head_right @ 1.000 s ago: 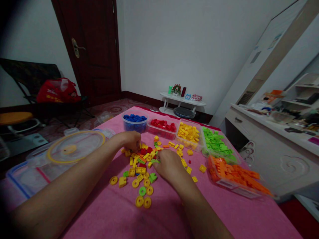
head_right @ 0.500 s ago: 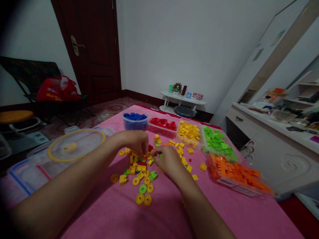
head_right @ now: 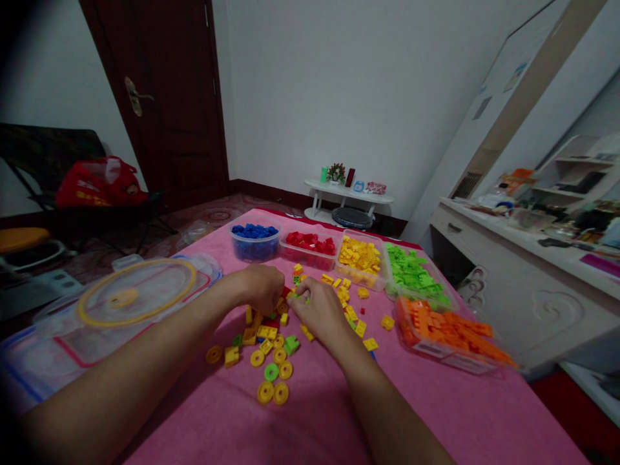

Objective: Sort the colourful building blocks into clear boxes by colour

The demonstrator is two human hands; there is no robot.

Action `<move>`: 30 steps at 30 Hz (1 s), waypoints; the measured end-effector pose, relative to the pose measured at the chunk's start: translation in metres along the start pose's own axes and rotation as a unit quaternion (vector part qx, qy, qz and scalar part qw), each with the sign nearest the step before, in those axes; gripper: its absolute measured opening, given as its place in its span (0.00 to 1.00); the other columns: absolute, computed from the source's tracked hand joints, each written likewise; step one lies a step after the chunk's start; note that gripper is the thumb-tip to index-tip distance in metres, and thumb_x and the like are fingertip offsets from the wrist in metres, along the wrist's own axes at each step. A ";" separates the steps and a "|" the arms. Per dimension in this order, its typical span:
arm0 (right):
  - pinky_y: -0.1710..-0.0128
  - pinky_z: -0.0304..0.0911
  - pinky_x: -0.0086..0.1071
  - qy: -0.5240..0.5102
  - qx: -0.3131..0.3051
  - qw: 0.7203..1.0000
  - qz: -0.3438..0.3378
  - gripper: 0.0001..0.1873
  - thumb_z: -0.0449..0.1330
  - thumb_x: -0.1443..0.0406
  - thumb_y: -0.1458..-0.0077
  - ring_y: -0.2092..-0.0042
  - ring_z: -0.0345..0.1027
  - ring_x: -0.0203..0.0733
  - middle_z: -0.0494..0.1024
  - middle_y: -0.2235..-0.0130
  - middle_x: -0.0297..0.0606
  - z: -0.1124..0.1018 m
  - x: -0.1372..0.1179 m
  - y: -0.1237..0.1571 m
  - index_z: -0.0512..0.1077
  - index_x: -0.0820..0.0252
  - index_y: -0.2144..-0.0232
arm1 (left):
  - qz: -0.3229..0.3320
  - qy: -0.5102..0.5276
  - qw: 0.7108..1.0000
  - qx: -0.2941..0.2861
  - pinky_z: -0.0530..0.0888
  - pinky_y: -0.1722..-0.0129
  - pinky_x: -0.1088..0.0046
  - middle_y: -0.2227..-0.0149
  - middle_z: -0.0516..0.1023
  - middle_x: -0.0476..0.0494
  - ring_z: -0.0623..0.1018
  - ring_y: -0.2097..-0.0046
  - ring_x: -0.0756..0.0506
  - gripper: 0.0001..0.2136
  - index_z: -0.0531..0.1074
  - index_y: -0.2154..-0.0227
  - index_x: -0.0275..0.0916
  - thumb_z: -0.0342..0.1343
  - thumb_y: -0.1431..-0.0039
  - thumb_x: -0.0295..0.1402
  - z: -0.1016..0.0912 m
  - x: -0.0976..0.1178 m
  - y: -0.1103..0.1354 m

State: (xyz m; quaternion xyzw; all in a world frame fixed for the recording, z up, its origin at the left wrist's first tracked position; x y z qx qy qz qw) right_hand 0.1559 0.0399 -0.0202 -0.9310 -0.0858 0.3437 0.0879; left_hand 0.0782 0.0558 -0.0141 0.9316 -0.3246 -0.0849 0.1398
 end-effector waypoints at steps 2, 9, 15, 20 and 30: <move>0.77 0.53 0.25 -0.144 0.029 0.989 0.028 0.07 0.59 0.63 0.56 0.76 0.61 0.32 0.68 0.78 0.30 -0.010 0.006 -0.005 0.67 0.61 0.75 | 0.004 0.005 1.000 -0.020 0.72 0.70 0.69 0.67 0.79 0.36 0.77 0.67 0.39 0.15 0.78 0.70 0.38 0.63 0.65 0.35 0.001 0.004 0.003; 0.87 0.39 0.21 -0.529 0.047 0.834 0.151 0.12 0.59 0.58 0.55 0.84 0.50 0.25 0.68 0.78 0.29 -0.016 0.026 -0.003 0.62 0.60 0.75 | -0.009 0.003 0.999 0.033 0.70 0.71 0.72 0.66 0.78 0.33 0.77 0.66 0.40 0.15 0.78 0.69 0.36 0.63 0.66 0.35 -0.003 0.003 -0.002; 0.88 0.39 0.20 -0.642 -0.027 0.725 0.247 0.12 0.50 0.57 0.48 0.84 0.52 0.28 0.70 0.77 0.34 0.018 0.027 0.006 0.63 0.60 0.70 | 0.032 0.185 0.961 0.204 0.65 0.72 0.78 0.72 0.79 0.45 0.74 0.72 0.50 0.11 0.78 0.70 0.39 0.54 0.52 0.37 -0.044 -0.015 0.003; 0.88 0.39 0.18 -0.695 -0.054 0.664 0.271 0.16 0.50 0.52 0.46 0.84 0.55 0.28 0.68 0.80 0.32 0.034 0.016 0.010 0.62 0.59 0.72 | 0.138 0.289 0.870 0.376 0.68 0.62 0.77 0.62 0.78 0.46 0.75 0.62 0.49 0.14 0.77 0.61 0.41 0.53 0.46 0.40 -0.081 0.004 0.021; 0.89 0.40 0.17 -0.720 0.084 0.655 0.214 0.10 0.49 0.62 0.45 0.85 0.50 0.25 0.67 0.79 0.32 -0.023 0.053 -0.003 0.65 0.63 0.71 | 0.053 0.216 0.935 0.277 0.69 0.60 0.75 0.61 0.78 0.44 0.75 0.61 0.47 0.11 0.77 0.64 0.39 0.53 0.50 0.27 -0.002 -0.016 -0.053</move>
Point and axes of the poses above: each hand's wrist, its own y-axis away from the middle knuckle, its own z-axis out of the palm, x = y × z, the point moved 10 cm from there along -y, towards the middle knuckle
